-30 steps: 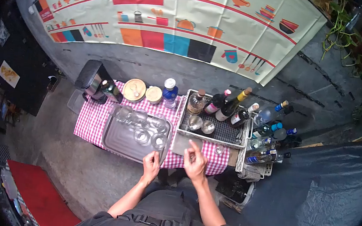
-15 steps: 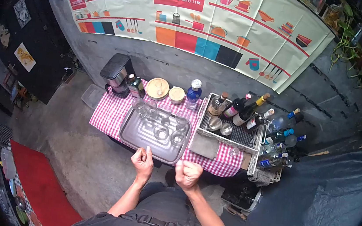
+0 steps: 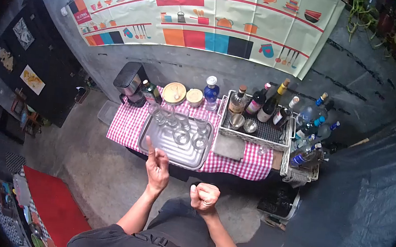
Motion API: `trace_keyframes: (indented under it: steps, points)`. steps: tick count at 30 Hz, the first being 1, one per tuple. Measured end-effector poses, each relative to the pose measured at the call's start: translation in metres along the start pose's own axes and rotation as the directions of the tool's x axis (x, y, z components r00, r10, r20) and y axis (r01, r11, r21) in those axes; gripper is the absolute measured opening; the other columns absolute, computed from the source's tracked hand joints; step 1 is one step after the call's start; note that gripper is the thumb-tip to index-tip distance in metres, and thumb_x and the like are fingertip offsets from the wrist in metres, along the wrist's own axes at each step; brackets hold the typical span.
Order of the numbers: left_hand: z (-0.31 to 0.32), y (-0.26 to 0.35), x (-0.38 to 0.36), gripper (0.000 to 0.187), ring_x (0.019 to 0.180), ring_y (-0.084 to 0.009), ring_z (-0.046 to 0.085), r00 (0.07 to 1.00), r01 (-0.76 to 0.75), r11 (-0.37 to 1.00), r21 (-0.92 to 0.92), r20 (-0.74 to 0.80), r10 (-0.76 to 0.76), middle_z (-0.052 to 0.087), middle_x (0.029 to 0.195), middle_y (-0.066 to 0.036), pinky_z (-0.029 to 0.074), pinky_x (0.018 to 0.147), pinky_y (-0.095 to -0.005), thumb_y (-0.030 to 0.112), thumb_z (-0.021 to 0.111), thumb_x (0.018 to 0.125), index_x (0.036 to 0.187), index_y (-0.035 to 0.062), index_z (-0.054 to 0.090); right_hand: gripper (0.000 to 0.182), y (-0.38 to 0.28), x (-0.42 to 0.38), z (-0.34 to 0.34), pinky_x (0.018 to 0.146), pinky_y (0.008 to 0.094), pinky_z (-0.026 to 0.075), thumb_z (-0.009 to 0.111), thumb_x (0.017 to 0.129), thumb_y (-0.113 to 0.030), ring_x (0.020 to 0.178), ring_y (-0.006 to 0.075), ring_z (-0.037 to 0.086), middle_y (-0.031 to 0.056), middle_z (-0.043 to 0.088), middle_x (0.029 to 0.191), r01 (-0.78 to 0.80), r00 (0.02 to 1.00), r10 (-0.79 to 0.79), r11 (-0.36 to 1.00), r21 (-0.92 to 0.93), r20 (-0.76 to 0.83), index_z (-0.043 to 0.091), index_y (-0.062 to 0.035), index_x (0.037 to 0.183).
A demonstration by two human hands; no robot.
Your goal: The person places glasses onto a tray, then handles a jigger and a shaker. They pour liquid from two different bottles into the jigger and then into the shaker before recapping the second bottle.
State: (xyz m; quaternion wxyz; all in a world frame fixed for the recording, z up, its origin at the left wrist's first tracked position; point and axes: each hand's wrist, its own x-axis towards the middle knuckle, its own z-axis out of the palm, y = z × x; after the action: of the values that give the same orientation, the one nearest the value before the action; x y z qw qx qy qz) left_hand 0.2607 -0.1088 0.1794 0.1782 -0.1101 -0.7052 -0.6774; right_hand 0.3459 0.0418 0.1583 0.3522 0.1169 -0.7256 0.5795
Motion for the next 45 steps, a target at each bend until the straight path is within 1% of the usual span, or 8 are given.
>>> trace_keyframes:
  steps: [3,9,13,22,25,26,35,45]
  points:
    - [-0.013,-0.012,-0.013,0.063,0.06,-0.0064,0.043,0.995,0.066,0.996,-0.06,0.074,-0.061,0.049,0.072,0.002,0.039,0.054,-0.0223,0.01,0.064,0.098,0.153,-0.0008,0.035,0.028,-0.021,0.014,0.001,0.044,0.0289,0.039,0.071,0.086,-0.005,0.044,0.0158,0.052,0.0068,0.06,0.065,-0.013,1.0,0.011,0.999,0.041,0.027,0.056,-0.0022,0.062]
    - [-0.046,-0.018,-0.026,0.021,0.059,-0.0022,0.042,0.998,0.053,0.998,0.035,0.014,-0.053,0.052,0.071,0.004,0.032,0.052,-0.0202,0.011,0.071,0.096,0.082,-0.0006,0.059,0.013,-0.084,0.085,0.001,0.055,0.0259,0.051,0.085,0.074,-0.009,0.066,0.0178,0.067,0.0051,0.069,0.085,0.306,0.952,-0.302,0.938,-0.164,0.046,0.078,-0.0059,0.084]
    - [-0.073,-0.007,-0.003,0.019,0.059,-0.005,0.046,0.996,0.073,0.997,0.033,0.055,-0.075,0.055,0.071,-0.001,0.034,0.053,-0.0217,0.007,0.071,0.094,0.079,-0.0006,0.061,0.041,-0.066,0.096,0.038,0.036,0.0316,0.032,0.064,0.071,0.013,0.038,0.0159,0.045,0.0009,0.043,0.047,0.376,0.927,-0.376,0.926,-0.028,0.015,0.038,-0.01,0.049]
    - [-0.151,-0.012,0.115,0.016,0.072,-0.0179,0.069,0.94,-0.075,0.984,-0.161,0.318,0.124,0.068,0.09,-0.015,0.058,0.067,-0.0285,0.007,0.068,0.094,0.081,-0.0013,0.061,0.041,-0.02,0.114,0.178,0.039,0.0346,0.033,0.073,0.079,0.003,0.038,0.0218,0.045,0.006,0.046,0.05,0.224,0.97,-0.219,0.974,-0.039,0.105,0.046,-0.006,0.049]
    - [-0.171,-0.039,0.146,0.032,0.046,-0.0104,0.052,0.923,-0.268,0.887,-0.376,0.163,0.348,0.054,0.057,-0.005,0.041,0.046,-0.0244,0.009,0.061,0.098,0.069,-0.001,0.053,0.04,-0.009,0.118,0.201,0.04,0.0352,0.035,0.075,0.08,-0.001,0.04,0.0215,0.048,0.0054,0.048,0.051,0.203,0.974,-0.189,0.973,-0.11,0.127,0.048,-0.0059,0.05]
    - [-0.163,-0.033,0.143,0.048,0.042,-0.007,0.037,0.999,0.006,0.905,-0.425,-0.039,-0.026,0.039,0.047,0.001,0.024,0.043,-0.0262,0.011,0.055,0.102,0.057,0.003,0.041,0.042,-0.008,0.117,0.208,0.04,0.0359,0.033,0.076,0.08,-0.003,0.04,0.021,0.046,0.0053,0.046,0.05,0.189,0.979,-0.175,0.972,-0.136,0.108,0.047,-0.0057,0.05]
    - [-0.182,-0.098,0.172,0.055,0.045,-0.0045,0.025,0.905,-0.007,0.963,-0.268,0.408,0.12,0.031,0.05,0.005,0.014,0.045,-0.0288,0.007,0.047,0.106,0.055,0.0098,0.026,0.012,-0.034,0.137,0.213,0.066,0.029,0.057,0.081,0.081,-0.01,0.076,0.0184,0.07,0.0112,0.068,0.104,-0.036,0.998,0.016,0.936,-0.35,-0.06,0.076,-0.0032,0.09]
    - [-0.16,-0.079,0.189,0.014,0.067,-0.0167,0.067,0.843,-0.083,0.959,-0.271,0.493,0.213,0.069,0.073,-0.01,0.051,0.062,-0.026,-0.001,0.071,0.085,0.073,-0.0013,0.065,0.046,-0.016,0.119,0.242,0.039,0.0347,0.032,0.076,0.077,0.004,0.039,0.0192,0.045,0.0029,0.044,0.05,0.143,0.981,-0.182,0.914,-0.379,-0.07,0.042,-0.0072,0.048]
